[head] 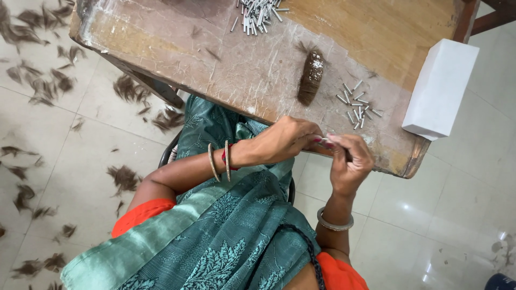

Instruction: Inserting hair fiber bundles into small metal ferrules at a workshop assembly table.

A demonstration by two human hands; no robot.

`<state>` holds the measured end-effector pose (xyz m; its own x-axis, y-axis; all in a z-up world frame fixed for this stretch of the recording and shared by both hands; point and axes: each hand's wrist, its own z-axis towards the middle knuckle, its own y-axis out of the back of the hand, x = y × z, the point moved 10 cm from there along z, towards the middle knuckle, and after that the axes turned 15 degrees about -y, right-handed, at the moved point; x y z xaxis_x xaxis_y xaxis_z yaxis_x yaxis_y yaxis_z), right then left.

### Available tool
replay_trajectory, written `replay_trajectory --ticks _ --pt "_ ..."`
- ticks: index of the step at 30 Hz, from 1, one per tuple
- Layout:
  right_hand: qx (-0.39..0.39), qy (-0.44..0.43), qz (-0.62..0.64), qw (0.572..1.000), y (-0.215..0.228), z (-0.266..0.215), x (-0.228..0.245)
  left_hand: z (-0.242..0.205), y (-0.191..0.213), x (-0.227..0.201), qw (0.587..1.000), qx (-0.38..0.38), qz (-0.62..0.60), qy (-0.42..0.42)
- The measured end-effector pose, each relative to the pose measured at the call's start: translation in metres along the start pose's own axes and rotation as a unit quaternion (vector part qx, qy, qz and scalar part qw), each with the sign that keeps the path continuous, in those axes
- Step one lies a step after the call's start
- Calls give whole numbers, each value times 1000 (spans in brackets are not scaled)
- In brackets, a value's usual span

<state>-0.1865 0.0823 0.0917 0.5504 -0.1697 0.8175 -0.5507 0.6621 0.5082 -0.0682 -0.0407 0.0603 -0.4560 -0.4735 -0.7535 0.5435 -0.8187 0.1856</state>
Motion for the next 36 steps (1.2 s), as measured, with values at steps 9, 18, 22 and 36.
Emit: replay_trajectory --ticks 9,18,22,36 --pt "-15 -74 140 987 -26 40 -24 3 43 54 967 -221 -91 91" --pt "103 -152 434 882 -107 39 -20 5 11 59 957 -236 -145 88" --pt "50 -134 360 922 -77 39 -26 -2 25 56 952 -264 -137 78" --pt "-4 94 -374 923 -85 46 39 -18 51 70 935 -318 -145 56"
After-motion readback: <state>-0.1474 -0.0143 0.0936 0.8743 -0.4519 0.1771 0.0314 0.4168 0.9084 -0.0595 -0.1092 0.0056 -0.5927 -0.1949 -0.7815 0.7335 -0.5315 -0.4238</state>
